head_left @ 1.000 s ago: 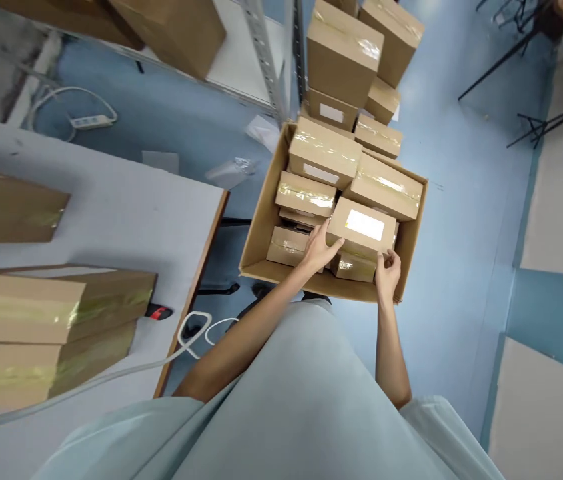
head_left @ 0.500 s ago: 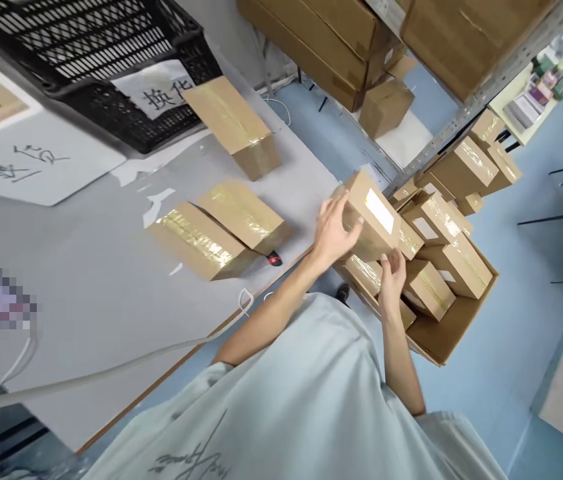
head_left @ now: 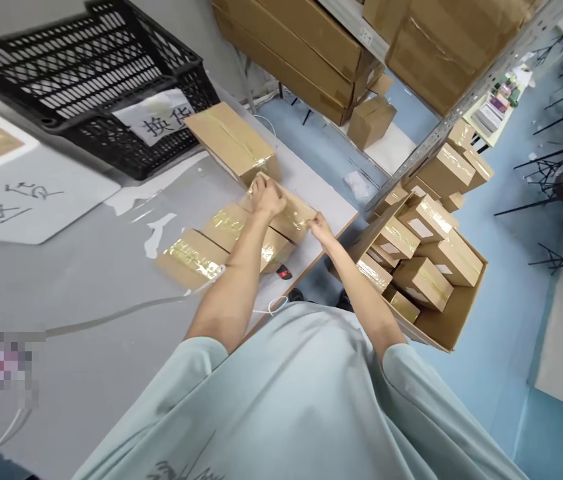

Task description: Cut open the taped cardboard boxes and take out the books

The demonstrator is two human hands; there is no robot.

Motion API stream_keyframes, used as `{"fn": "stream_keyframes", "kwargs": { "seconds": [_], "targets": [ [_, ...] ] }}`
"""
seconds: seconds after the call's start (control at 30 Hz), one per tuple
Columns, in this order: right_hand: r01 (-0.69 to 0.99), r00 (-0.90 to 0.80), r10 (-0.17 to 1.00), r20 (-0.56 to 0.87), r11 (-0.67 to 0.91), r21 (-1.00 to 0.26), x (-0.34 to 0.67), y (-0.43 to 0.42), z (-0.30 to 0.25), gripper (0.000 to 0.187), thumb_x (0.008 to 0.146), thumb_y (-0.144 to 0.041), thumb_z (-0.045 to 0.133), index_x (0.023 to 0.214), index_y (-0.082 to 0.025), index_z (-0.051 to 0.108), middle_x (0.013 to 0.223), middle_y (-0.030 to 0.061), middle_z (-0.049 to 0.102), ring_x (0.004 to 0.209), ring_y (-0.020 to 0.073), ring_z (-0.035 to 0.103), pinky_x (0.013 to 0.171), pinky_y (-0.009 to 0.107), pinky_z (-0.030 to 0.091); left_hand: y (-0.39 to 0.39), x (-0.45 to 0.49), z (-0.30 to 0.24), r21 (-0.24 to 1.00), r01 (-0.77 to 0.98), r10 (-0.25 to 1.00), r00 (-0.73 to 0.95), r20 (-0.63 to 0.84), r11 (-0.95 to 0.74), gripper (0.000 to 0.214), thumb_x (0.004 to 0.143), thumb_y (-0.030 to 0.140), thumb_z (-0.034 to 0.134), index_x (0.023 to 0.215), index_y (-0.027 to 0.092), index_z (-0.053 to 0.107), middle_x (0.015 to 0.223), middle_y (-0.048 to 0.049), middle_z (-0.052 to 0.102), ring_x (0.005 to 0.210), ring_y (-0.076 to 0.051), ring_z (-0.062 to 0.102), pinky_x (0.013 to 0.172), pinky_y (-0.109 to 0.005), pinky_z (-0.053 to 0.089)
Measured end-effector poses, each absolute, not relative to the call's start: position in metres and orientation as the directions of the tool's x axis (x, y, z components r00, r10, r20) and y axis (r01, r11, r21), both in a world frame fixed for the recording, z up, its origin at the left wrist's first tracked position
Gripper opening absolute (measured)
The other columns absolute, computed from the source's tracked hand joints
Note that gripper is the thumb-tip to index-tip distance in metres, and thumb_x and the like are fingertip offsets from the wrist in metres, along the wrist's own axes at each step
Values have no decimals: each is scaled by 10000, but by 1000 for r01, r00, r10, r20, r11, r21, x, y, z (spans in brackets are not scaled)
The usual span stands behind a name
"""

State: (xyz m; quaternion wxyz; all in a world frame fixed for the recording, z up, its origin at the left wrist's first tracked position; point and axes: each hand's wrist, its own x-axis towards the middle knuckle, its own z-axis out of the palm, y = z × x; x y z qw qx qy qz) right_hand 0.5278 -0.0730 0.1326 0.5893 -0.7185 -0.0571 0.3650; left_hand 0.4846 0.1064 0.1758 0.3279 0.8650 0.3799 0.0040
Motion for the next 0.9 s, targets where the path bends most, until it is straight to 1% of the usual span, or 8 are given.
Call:
{"fn": "stream_keyframes", "kwargs": {
  "seconds": [0.1, 0.2, 0.27, 0.4, 0.5, 0.63, 0.8, 0.9],
  "targets": [
    [-419, 679, 486, -550, -359, -834, 517, -103, 129, 405, 1109, -140, 766, 1489, -30, 682, 1333, 64, 867, 1299, 149, 770, 1167, 317, 622, 84, 483, 160, 506, 661, 573, 744, -343, -555, 526, 997, 170, 726, 1477, 6, 591, 1817, -292, 449, 1681, -415, 428, 1407, -650, 336],
    [-425, 711, 442, -547, -350, -835, 511, -183, 121, 358, 1077, -111, 795, 1434, -140, 780, 1448, 30, 848, 1382, 145, 773, 1200, 281, 590, 38, 489, 137, 414, 655, 577, 755, -312, -632, 429, 1068, 234, 673, 1468, 83, 640, 1778, -183, 541, 1661, -394, 443, 1416, -607, 343],
    [-410, 759, 363, -541, -380, -829, 507, -257, 114, 306, 1083, -130, 759, 1379, -173, 820, 1442, 34, 856, 1371, 162, 789, 1230, 293, 574, -9, 496, 123, 464, 553, 505, 830, -236, -692, 423, 1085, 237, 636, 1477, 81, 659, 1707, -175, 612, 1647, -372, 470, 1431, -567, 339],
    [-552, 778, 41, -627, -431, -714, 507, -417, 95, 278, 1067, -152, 680, 1306, -140, 821, 1430, 126, 854, 1369, 237, 781, 1281, 390, 552, -135, 510, 101, 663, 268, 230, 962, -147, -699, 441, 1111, 239, 552, 1515, 109, 670, 1666, -172, 667, 1607, -330, 559, 1422, -539, 391],
    [-700, 696, -227, -681, -423, -575, 519, -518, 72, 330, 1066, -185, 672, 1367, -119, 789, 1436, 159, 847, 1359, 237, 784, 1250, 356, 558, -229, 518, 77, 715, 216, -5, 956, -294, -665, 418, 1080, 247, 568, 1459, 183, 732, 1603, -155, 730, 1557, -335, 633, 1398, -504, 434],
    [-813, 573, -385, -724, -378, -443, 544, -611, 30, 404, 1079, -226, 684, 1452, -81, 736, 1476, 199, 815, 1412, 256, 748, 1237, 353, 547, -322, 528, 35, 679, 327, -217, 781, -586, -657, 466, 1052, 248, 599, 1484, 142, 739, 1626, -201, 718, 1578, -370, 633, 1401, -496, 415],
    [-904, 404, -491, -772, -341, -256, 573, -682, -31, 443, 1065, -280, 820, 1421, -33, 728, 1412, 234, 809, 1414, 330, 722, 1183, 398, 581, -395, 544, -24, 561, 532, -231, 562, -794, -634, 469, 981, 231, 731, 1444, 165, 771, 1580, -201, 762, 1557, -379, 672, 1368, -472, 457],
    [-932, 325, -513, -794, -318, -175, 579, -706, -65, 470, 1104, -395, 828, 1466, -112, 723, 1466, 179, 762, 1309, 319, 760, 1115, 486, 657, -426, 551, -58, 507, 607, -201, 500, -842, -612, 508, 967, 266, 777, 1460, 147, 761, 1587, -237, 747, 1517, -393, 710, 1326, -480, 501]
  ]
}}
